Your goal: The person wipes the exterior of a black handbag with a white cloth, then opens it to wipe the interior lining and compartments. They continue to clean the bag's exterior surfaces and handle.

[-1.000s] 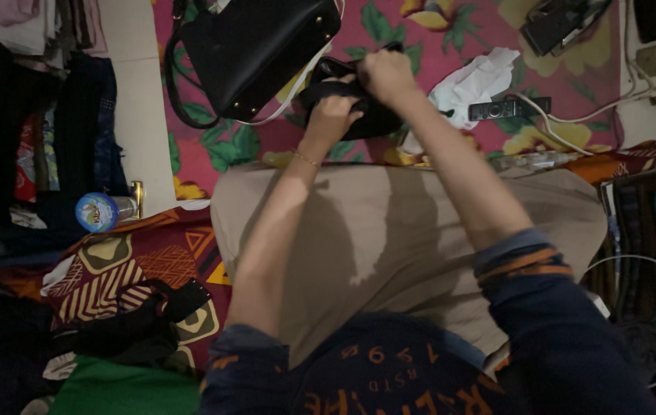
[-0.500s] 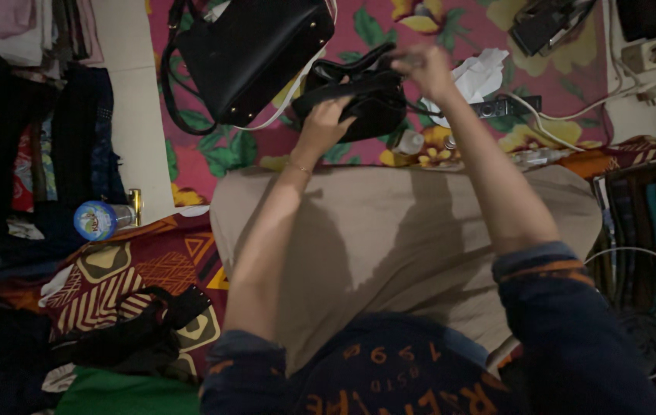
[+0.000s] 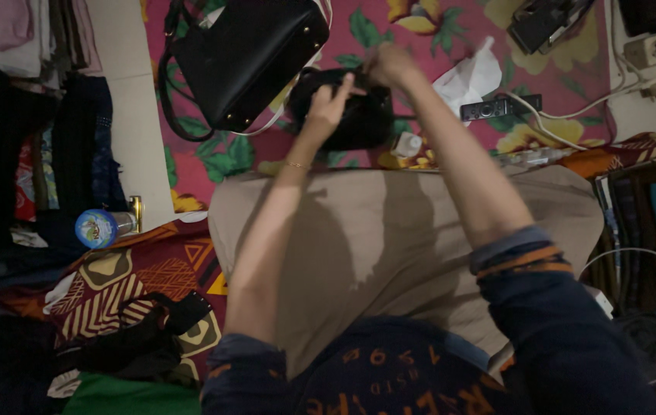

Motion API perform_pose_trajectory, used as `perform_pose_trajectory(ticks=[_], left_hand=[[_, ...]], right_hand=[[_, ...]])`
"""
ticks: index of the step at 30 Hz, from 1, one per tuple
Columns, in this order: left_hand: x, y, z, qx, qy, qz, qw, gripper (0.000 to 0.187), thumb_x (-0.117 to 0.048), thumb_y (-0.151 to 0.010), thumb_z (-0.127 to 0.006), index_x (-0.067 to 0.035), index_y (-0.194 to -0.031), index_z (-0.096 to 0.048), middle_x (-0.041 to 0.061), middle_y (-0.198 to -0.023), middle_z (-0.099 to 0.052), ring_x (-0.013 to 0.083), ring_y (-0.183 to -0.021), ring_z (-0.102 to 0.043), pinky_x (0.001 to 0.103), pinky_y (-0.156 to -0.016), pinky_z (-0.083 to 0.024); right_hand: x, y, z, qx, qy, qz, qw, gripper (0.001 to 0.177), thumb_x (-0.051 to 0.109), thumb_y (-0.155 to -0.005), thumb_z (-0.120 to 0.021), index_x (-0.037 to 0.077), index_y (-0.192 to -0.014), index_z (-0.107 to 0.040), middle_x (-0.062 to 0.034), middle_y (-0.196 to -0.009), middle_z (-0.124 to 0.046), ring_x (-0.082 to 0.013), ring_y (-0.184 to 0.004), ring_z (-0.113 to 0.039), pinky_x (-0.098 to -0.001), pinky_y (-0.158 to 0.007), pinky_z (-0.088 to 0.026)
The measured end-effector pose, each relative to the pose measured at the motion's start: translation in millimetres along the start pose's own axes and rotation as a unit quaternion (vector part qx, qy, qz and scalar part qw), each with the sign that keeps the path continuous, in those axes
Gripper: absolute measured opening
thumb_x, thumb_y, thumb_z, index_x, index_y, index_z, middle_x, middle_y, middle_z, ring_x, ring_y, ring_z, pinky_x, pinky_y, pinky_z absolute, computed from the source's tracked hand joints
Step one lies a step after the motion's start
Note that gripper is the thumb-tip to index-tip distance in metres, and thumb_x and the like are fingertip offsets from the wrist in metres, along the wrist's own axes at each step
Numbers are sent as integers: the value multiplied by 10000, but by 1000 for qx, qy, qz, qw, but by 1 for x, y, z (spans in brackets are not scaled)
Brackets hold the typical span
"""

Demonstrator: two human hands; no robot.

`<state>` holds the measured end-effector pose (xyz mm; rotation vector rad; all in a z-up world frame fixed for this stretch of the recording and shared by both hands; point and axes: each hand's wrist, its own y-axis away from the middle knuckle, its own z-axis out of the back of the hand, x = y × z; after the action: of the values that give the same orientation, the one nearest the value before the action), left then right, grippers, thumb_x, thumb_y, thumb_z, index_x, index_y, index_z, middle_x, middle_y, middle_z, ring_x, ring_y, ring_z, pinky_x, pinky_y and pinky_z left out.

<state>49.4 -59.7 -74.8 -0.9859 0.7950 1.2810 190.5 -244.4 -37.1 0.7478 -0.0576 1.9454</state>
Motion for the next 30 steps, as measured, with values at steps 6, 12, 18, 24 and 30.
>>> perform_pose_trajectory(ticks=[6, 12, 18, 24, 30], left_hand=[[-6, 0, 7, -23, -31, -108, 993, 268, -112, -1123, -529, -87, -1342, -681, 146, -1092, -727, 314, -1014, -720, 411, -915, -557], [-1, 19, 30, -40, -281, -166, 944, 338, -183, -1035, -599, -133, -1355, -697, 173, -1186, -670, 370, -1096, -646, 461, -983, -518], [-5, 26, 29, -36, -101, -66, 992, 334, -300, -1028, -694, -46, -1245, -703, 191, -1250, -677, 379, -1210, -599, 488, -1054, -444], [39, 28, 13, -46, -366, -236, 899, 482, 6, -944, -615, -58, -1420, -646, 263, -1246, -599, 454, -1204, -556, 530, -1083, -432], [47, 18, -7, -107, -326, -286, 894, 503, 16, -939, -604, -83, -1432, -604, 249, -1230, -591, 443, -1164, -577, 519, -1036, -450]], right_hand=[[-4, 3, -31, -107, -30, 6, 994, 177, 106, -835, -738, 159, -968, -842, -150, -981, -768, -345, -891, -728, -448, -800, -567], [-26, 58, -23, -168, -477, 23, 863, 136, 119, -990, -718, 74, -1110, -763, 29, -822, -702, -54, -667, -605, -223, -556, -453], [-30, 90, -22, -36, -413, -6, 910, 219, 214, -1025, -726, 99, -1197, -798, -35, -727, -587, -94, -592, -487, -256, -521, -358], [-2, 66, -29, -104, -250, 129, 954, 223, 217, -929, -805, 46, -1070, -786, -91, -998, -729, -180, -885, -667, -335, -769, -510], [-1, 53, -31, 16, -342, -27, 939, 348, 368, -1059, -626, 27, -1062, -695, -103, -1045, -668, -179, -954, -632, -341, -851, -502]])
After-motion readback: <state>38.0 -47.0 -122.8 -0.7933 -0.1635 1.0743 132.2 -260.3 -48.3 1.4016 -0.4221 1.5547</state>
